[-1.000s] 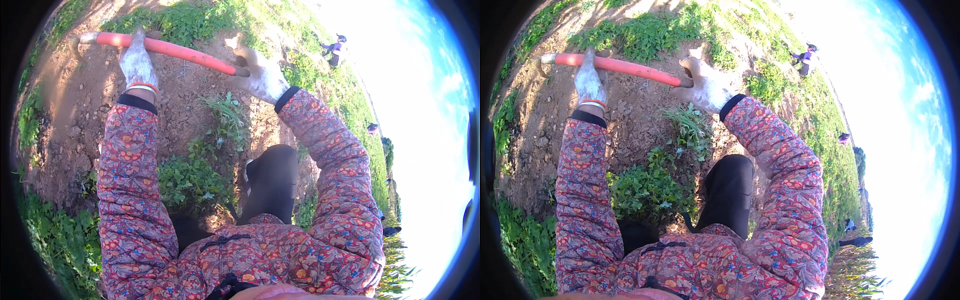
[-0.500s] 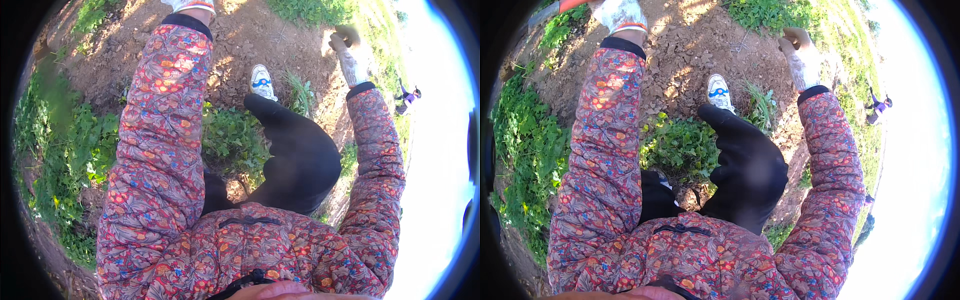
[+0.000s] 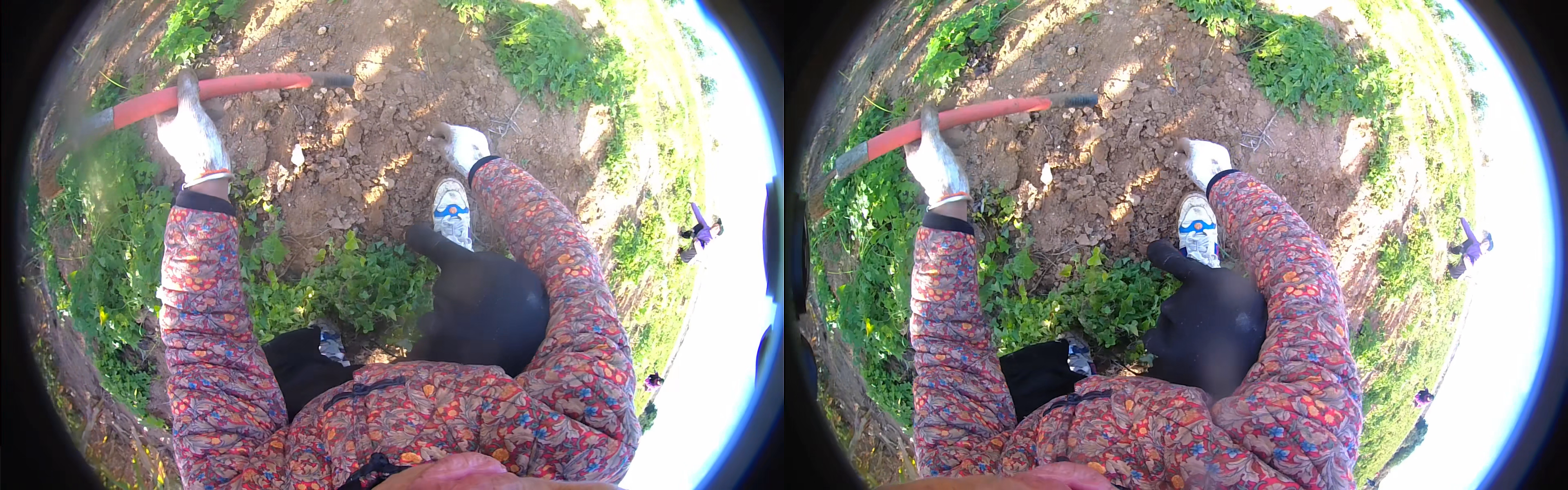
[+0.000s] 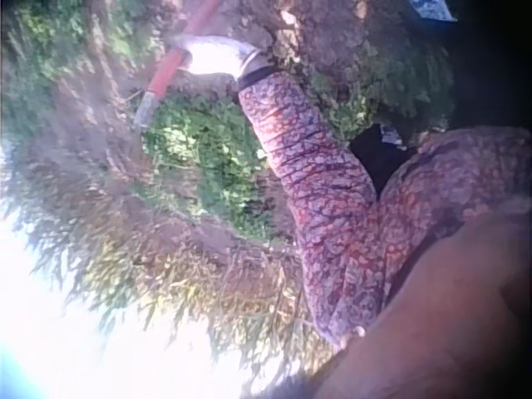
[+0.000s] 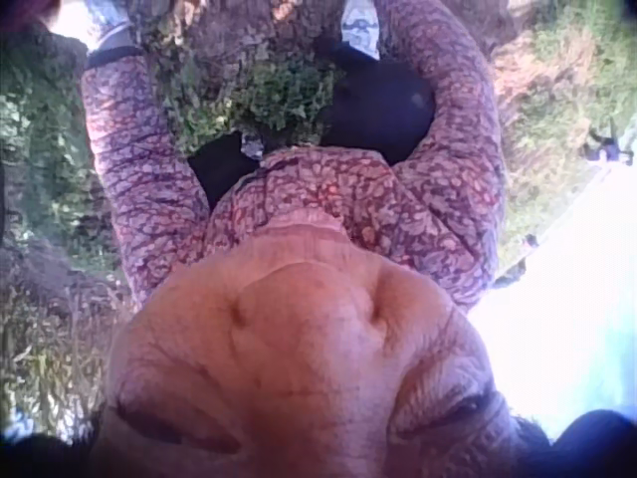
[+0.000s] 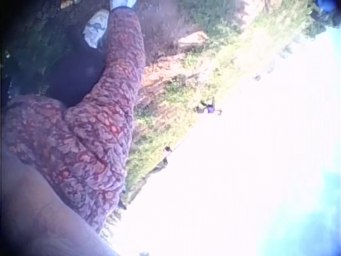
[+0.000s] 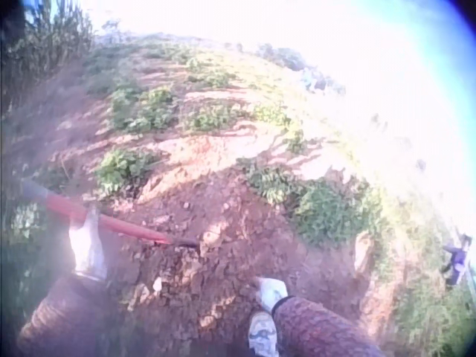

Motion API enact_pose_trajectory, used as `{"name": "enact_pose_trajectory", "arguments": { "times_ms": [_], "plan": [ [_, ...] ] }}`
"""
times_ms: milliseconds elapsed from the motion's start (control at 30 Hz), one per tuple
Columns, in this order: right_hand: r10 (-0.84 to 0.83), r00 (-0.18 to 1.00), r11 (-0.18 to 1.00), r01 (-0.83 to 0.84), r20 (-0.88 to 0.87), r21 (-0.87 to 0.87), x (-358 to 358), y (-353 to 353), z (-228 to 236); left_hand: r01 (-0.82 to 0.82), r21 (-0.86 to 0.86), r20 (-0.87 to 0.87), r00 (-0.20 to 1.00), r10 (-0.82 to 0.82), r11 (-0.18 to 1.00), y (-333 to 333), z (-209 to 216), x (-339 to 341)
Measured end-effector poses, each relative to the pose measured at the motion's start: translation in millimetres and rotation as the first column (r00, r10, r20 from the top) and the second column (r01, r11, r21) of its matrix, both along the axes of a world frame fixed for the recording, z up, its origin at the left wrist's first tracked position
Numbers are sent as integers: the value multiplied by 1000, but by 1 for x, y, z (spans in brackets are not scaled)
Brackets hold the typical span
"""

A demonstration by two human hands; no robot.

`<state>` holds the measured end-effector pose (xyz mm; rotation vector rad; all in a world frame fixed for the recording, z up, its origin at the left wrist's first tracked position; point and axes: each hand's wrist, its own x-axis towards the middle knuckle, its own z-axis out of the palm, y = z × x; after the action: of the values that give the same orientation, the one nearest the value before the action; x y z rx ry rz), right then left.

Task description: The person uses a hoe to loosen soil around weeds and pulls them out by hand, gathering the removed plants into a bundle held in the left hand. The person moves along a row, repeating the cycle of hoeing and uprooting weeds.

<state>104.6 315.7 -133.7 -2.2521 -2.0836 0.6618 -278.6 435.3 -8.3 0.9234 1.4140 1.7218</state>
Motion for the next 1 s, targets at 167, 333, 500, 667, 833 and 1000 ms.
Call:
{"name": "enact_pose_trajectory", "arguments": {
  "times_ms": [167, 333, 500, 667, 833, 1000],
  "plan": [
    [105, 992, 970, -116, 63, 214, 31, 90, -25, 189, -209, 51, 982, -182, 959, -11, -10, 14],
    [-9, 985, 922, -60, 174, 383, 33, 194, -68, 226, -385, -31, 966, -258, 895, -26, -20, 19],
    [-96, 950, 979, 36, 298, 199, 56, 246, -114, 132, -478, 25, 990, -137, 868, -27, -12, 40],
    [68, 995, 990, -59, -68, 126, 74, 245, -118, 26, -535, -73, 994, -77, 845, -30, -23, 61],
    [337, 807, 934, -350, -485, 67, 45, 150, -53, 78, -577, -120, 977, -178, 813, -17, -33, 105],
    [243, 934, 940, -161, -262, 300, 96, 145, -87, 11, -486, -212, 969, -130, 874, 6, -72, 125]
  ]
}}
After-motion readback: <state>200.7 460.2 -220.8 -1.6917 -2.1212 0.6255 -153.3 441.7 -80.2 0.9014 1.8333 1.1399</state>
